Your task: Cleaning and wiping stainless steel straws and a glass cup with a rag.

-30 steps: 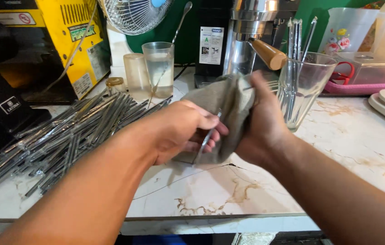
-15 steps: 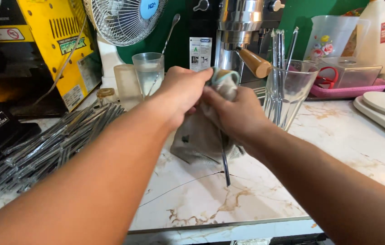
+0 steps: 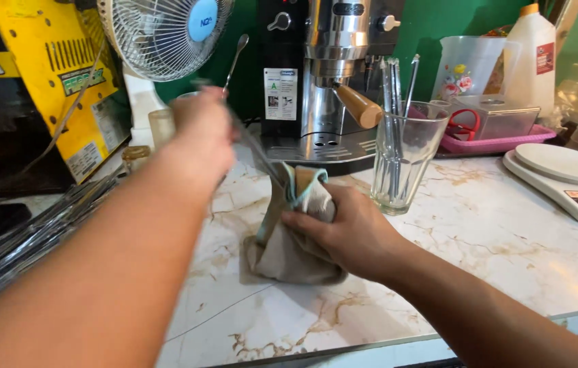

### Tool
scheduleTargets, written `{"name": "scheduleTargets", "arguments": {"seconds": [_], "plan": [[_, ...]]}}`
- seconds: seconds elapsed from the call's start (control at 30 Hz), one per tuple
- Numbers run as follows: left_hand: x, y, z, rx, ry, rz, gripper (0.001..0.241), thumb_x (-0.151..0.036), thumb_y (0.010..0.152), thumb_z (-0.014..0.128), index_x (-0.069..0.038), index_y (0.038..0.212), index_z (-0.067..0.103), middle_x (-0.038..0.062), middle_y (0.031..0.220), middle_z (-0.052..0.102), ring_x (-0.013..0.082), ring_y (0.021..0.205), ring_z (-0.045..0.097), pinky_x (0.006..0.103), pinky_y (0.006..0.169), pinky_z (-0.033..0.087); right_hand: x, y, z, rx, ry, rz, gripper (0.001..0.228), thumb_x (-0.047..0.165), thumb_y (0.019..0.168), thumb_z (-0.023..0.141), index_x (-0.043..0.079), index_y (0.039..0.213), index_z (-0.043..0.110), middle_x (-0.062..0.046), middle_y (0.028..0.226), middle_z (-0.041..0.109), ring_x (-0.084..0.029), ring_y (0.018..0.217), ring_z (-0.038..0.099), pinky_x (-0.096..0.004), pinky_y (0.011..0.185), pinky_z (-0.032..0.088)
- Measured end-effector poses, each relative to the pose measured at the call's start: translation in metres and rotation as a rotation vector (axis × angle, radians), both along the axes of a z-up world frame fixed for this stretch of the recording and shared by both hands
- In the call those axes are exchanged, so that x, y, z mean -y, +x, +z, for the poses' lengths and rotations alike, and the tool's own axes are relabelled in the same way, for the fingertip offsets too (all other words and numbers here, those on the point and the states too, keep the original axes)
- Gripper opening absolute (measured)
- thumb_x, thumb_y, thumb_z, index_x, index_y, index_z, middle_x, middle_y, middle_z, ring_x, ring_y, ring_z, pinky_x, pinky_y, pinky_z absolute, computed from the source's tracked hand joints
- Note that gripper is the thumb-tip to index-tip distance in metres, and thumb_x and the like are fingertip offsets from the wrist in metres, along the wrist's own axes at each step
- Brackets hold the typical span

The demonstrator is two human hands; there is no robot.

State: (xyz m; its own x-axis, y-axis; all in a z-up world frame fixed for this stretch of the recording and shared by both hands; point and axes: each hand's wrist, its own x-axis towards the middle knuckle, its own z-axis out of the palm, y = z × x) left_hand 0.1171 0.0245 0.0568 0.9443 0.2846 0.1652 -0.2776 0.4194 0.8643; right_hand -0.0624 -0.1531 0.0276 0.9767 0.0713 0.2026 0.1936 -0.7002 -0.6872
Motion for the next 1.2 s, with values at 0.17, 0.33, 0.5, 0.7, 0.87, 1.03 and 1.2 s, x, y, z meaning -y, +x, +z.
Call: {"name": "scheduleTargets", "arguments": {"seconds": [0.17,0.33,0.5,0.7,0.87,1.03,1.2], "plan": [[-0.039,-0.026,0.033,0.025,-0.338,-0.019,0.014,-0.009,0.094,0.064,0.005,0.098,0.063,0.014,0.09,0.065,0.0233,0.075,0.065,0.0345,0.068,0.057,0.024,0.004,-0.008,-0.248,0.553,-0.105,0.047,0.042,0.086,0.073,0.004,0.113,0.068,-0.019,0.1,0.078,-0.031,0.084,0.075,-0.045,0.076,0.062],[-0.038,-0.045,0.021,0.044,-0.615,0.012,0.014,-0.004,0.098,0.059,0.01,0.102,0.06,0.019,0.1,0.066,0.0273,0.085,0.072,0.0334,0.078,0.065,0.013,0.007,0.014,-0.382,1.152,0.077,0.061,0.054,0.092,0.057,0.005,0.127,0.065,-0.018,0.122,0.077,-0.028,0.1,0.08,-0.045,0.091,0.061],[-0.007,-0.111,-0.046,0.156,0.185,-0.515,0.015,-0.003,0.089,0.071,0.008,0.099,0.067,0.012,0.092,0.072,0.0222,0.081,0.072,0.0331,0.076,0.064,-0.007,0.021,0.022,-0.343,1.108,0.193,0.053,0.051,0.096,0.058,0.003,0.115,0.068,-0.016,0.11,0.075,-0.027,0.097,0.073,-0.048,0.098,0.057],[-0.043,-0.159,-0.037,-0.247,0.491,-0.759,0.021,-0.005,0.084,0.073,0.002,0.102,0.066,0.015,0.091,0.076,0.0216,0.079,0.075,0.0339,0.075,0.062,-0.012,0.036,0.027,-0.439,1.008,-0.077,0.038,0.043,0.098,0.056,0.01,0.116,0.066,-0.011,0.107,0.075,-0.027,0.097,0.072,-0.048,0.099,0.056],[-0.08,-0.169,-0.039,-0.294,0.433,-0.995,0.032,-0.007,0.085,0.072,-0.001,0.117,0.068,0.012,0.093,0.075,0.0192,0.082,0.074,0.032,0.078,0.062,-0.002,0.045,0.03,-0.405,1.057,-0.201,0.047,0.046,0.101,0.049,0.008,0.126,0.064,-0.012,0.113,0.075,-0.028,0.105,0.072,-0.05,0.104,0.054],[-0.08,-0.158,-0.027,-0.085,0.083,-0.887,0.033,-0.009,0.09,0.069,0.001,0.122,0.066,0.008,0.094,0.073,0.0158,0.087,0.072,0.0302,0.083,0.059,0.0,0.039,0.015,-0.552,0.596,-0.13,0.069,0.064,0.097,0.045,0.006,0.132,0.06,-0.019,0.12,0.072,-0.033,0.118,0.069,-0.044,0.108,0.051],[-0.045,-0.149,-0.009,-0.071,0.203,-0.719,0.021,-0.012,0.092,0.072,0.001,0.108,0.065,0.008,0.097,0.073,0.0136,0.085,0.069,0.0275,0.08,0.058,0.001,0.018,0.018,0.492,-0.586,-0.387,0.073,0.063,0.083,0.079,0.005,0.126,0.064,-0.015,0.121,0.068,-0.035,0.115,0.064,-0.052,0.092,0.049]]}}
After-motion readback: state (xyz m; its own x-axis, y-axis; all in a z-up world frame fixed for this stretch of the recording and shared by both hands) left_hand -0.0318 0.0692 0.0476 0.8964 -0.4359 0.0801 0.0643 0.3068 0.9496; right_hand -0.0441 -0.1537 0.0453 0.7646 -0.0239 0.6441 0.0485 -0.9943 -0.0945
